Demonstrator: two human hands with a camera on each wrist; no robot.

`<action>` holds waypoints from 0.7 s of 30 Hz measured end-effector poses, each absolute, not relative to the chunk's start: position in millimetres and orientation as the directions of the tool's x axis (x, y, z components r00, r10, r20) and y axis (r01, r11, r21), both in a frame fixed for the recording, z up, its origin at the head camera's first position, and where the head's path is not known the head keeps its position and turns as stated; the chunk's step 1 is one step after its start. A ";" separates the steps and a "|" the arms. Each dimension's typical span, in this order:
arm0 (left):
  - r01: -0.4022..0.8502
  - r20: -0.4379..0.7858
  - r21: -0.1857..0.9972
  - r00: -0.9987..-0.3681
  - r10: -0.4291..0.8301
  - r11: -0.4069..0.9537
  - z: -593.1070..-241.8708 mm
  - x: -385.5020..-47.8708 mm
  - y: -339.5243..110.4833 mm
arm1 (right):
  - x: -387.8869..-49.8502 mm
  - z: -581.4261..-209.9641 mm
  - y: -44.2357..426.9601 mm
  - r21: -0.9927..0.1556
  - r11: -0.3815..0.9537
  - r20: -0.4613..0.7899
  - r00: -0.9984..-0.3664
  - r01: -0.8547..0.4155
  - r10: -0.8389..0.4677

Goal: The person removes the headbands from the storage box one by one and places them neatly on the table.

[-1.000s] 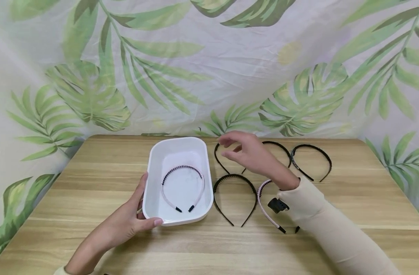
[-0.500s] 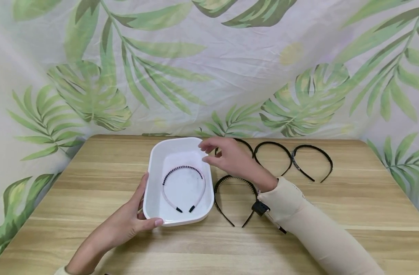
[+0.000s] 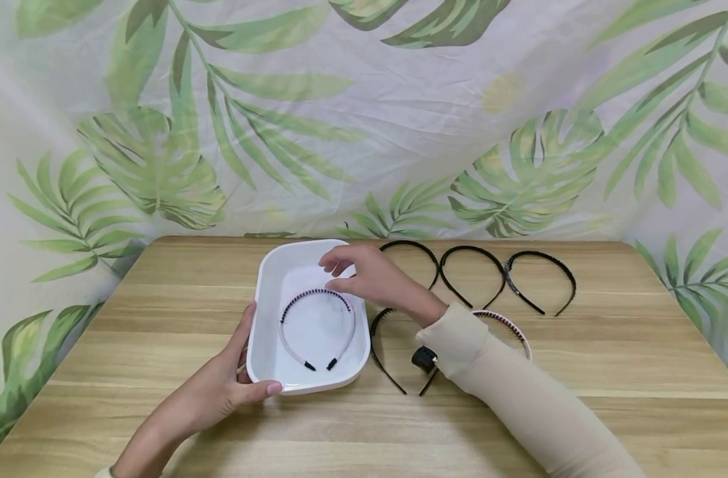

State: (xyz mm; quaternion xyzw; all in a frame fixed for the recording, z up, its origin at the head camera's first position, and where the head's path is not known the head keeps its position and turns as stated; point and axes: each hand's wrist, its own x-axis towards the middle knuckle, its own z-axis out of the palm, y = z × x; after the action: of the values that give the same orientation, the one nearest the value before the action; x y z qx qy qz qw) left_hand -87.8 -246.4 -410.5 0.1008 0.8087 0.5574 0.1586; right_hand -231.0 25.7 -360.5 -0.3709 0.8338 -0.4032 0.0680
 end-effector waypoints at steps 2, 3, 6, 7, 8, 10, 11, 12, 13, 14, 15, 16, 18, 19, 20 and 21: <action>-0.016 -0.148 0.931 -0.929 0.339 0.363 -410.8 -88.1 -246.2 | -233.9 -362.5 21.9 -0.727 0.404 0.166 -0.714 -0.555 -0.681; -0.017 -0.150 0.931 -0.929 0.339 0.364 -411.0 -88.3 -246.0 | -235.2 -363.3 20.2 -0.731 0.404 0.157 -0.712 -0.550 -0.684; -0.006 -0.140 0.932 -0.927 0.347 0.362 -411.7 -89.1 -245.5 | -238.6 -364.8 14.9 -0.748 0.402 0.130 -0.710 -0.528 -0.692; -0.002 -0.137 0.933 -0.926 0.350 0.361 -412.0 -89.4 -245.5 | -239.7 -365.3 13.1 -0.754 0.399 0.123 -0.709 -0.521 -0.694; -0.001 -0.137 0.932 -0.927 0.350 0.362 -412.0 -89.6 -245.3 | -240.7 -365.7 11.4 -0.757 0.399 0.116 -0.707 -0.517 -0.697; -0.001 -0.138 0.931 -0.927 0.350 0.364 -412.4 -89.8 -245.4 | -242.6 -367.0 7.7 -0.764 0.397 0.104 -0.704 -0.509 -0.703; 0.001 -0.136 0.932 -0.925 0.353 0.362 -412.4 -89.8 -245.8 | -243.7 -367.8 6.0 -0.765 0.397 0.099 -0.701 -0.507 -0.706; -0.010 -0.145 0.932 -0.926 0.349 0.361 -412.4 -89.6 -246.0 | -245.0 -368.9 4.2 -0.765 0.396 0.095 -0.698 -0.507 -0.709; -0.022 -0.156 0.932 -0.926 0.345 0.362 -412.3 -89.3 -246.2 | -246.0 -369.6 2.5 -0.766 0.397 0.090 -0.696 -0.505 -0.713; -0.033 -0.165 0.932 -0.926 0.341 0.362 -411.9 -89.0 -246.4 | -247.3 -370.4 1.1 -0.766 0.398 0.086 -0.693 -0.506 -0.716; -0.042 -0.172 0.932 -0.925 0.339 0.360 -411.6 -88.8 -246.8 | -248.5 -371.2 -0.2 -0.767 0.397 0.081 -0.690 -0.504 -0.719; -0.050 -0.180 0.932 -0.924 0.338 0.358 -411.3 -88.7 -247.2 | -249.7 -371.5 -1.5 -0.766 0.400 0.074 -0.687 -0.504 -0.723; -0.063 -0.191 0.931 -0.923 0.334 0.359 -410.6 -88.6 -247.4 | -251.7 -371.3 -3.7 -0.764 0.406 0.061 -0.683 -0.501 -0.728; -0.062 -0.191 0.930 -0.923 0.333 0.361 -410.3 -88.7 -247.4 | -252.7 -371.0 -4.7 -0.762 0.410 0.055 -0.681 -0.501 -0.730; -0.060 -0.190 0.930 -0.924 0.333 0.363 -410.1 -88.9 -247.3 | -254.2 -371.3 -5.9 -0.761 0.411 0.051 -0.679 -0.501 -0.733; -0.058 -0.189 0.930 -0.923 0.334 0.364 -410.1 -89.1 -247.3 | -255.2 -371.2 -7.1 -0.761 0.412 0.046 -0.676 -0.500 -0.736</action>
State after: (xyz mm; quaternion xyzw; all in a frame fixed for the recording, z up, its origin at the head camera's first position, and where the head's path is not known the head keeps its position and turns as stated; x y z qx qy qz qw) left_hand -89.1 -247.3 -410.1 0.0855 0.8068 0.5574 0.1761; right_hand -255.2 -7.1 -371.2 -0.3738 0.8269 -0.3926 0.1499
